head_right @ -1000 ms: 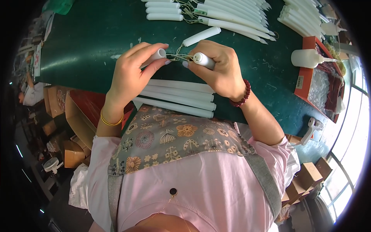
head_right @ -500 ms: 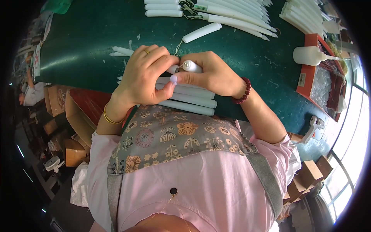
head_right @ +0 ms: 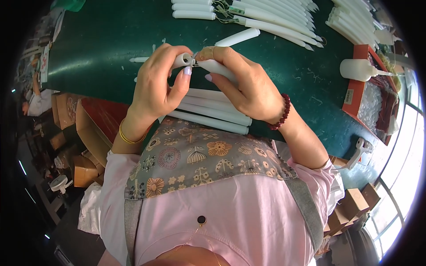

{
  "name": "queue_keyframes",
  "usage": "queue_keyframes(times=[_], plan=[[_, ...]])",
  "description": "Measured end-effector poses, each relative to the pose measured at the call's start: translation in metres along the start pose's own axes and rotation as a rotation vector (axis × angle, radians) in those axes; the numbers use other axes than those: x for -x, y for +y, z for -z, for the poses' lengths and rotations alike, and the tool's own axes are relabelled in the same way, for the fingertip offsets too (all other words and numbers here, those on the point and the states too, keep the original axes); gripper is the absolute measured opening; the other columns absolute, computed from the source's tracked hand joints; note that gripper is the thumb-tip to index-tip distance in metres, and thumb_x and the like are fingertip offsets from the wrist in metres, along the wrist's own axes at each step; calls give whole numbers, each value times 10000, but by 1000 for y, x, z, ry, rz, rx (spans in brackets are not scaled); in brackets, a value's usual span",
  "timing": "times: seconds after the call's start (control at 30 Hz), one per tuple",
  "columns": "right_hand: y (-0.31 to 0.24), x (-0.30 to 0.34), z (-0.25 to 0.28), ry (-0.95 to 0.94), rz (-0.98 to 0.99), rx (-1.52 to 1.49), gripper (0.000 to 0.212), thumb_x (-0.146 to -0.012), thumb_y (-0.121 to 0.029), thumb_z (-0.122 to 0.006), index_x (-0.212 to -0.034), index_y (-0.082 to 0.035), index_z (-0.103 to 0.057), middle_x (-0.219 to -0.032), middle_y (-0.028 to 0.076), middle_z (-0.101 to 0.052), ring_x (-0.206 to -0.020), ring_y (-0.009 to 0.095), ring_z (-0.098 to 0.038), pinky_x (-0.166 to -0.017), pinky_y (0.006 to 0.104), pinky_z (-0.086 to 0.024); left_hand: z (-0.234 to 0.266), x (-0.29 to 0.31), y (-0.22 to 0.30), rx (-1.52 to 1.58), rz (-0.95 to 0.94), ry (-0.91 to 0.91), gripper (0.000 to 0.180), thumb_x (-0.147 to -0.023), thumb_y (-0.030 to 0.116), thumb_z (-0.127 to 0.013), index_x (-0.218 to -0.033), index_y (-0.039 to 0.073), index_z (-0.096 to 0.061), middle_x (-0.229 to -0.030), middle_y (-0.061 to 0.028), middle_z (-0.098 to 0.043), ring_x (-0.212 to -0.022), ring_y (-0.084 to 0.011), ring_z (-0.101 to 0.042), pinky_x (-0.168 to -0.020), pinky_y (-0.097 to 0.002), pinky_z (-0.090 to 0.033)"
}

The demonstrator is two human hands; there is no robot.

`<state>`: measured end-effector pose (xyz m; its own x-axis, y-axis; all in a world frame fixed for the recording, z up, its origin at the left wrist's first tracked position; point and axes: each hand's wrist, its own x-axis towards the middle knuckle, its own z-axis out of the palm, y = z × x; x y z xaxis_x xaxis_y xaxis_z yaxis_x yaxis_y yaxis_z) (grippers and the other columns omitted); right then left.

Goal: The worker is assembling white plastic tubes by connecting them with wires and connectors and applying adhesive.

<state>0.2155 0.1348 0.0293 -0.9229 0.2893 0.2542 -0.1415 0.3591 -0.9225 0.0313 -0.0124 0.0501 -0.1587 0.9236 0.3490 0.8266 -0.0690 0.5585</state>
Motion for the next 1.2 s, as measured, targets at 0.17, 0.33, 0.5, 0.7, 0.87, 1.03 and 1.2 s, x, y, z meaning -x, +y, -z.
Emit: queue_keyframes(times=[0.17,0.33,0.5,0.7,0.87,1.03,1.2], plan=[[0,-1,2,-5,67,79,414,-941,121,-619,-1338,8,-598,-1322,163,-675,-1143,270,-695,-964,339,-544,-3,3,2,-21,-6,2,285,-968,125,-696,-1223,13,-633,-899,-102,-608,-752,-293,-622,-637,-386,-509],[-3,-1,15,-176,-44,188,441,-914,106,-624,-1340,-6,-605,-1292,178,-676,-1146,330,-695,-970,362,-551,4,12,-2,-94,59,-167,304,-969,136,-705,-1249,32,-647,-886,-99,-597,-756,-288,-617,-654,-392,-509],[-8,-2,10,-98,-69,96,438,-895,76,-648,-1324,-7,-617,-1197,184,-695,-1078,324,-706,-926,366,-555,6,14,-10,-32,9,-173,299,-949,147,-726,-1231,62,-673,-856,-85,-573,-717,-277,-614,-628,-395,-503],[7,5,8,-120,-82,244,331,-916,-29,-712,-1240,3,-653,-1010,184,-707,-865,357,-694,-779,395,-541,10,13,-11,-194,-107,-204,326,-906,145,-760,-1227,108,-717,-829,-48,-540,-670,-238,-612,-583,-372,-508],[1,5,7,-158,-148,282,266,-924,-69,-726,-1176,-4,-670,-979,182,-719,-824,393,-695,-732,392,-547,10,15,-15,-220,-172,-180,314,-879,198,-787,-1184,135,-746,-811,-23,-551,-652,-204,-615,-550,-348,-503],[-4,6,5,-167,-192,307,274,-913,-92,-747,-1167,-15,-678,-921,179,-721,-781,394,-695,-693,394,-546,8,17,-17,-253,-224,-125,315,-859,282,-804,-1125,124,-745,-787,-10,-580,-644,-190,-611,-538,-325,-485],[5,15,-3,-179,-180,223,281,-904,-103,-758,-1156,-8,-680,-892,184,-717,-744,388,-687,-661,403,-537,1,23,-11,-268,-235,-130,259,-866,292,-792,-1047,118,-731,-741,-2,-575,-598,-179,-588,-505,-324,-454]])
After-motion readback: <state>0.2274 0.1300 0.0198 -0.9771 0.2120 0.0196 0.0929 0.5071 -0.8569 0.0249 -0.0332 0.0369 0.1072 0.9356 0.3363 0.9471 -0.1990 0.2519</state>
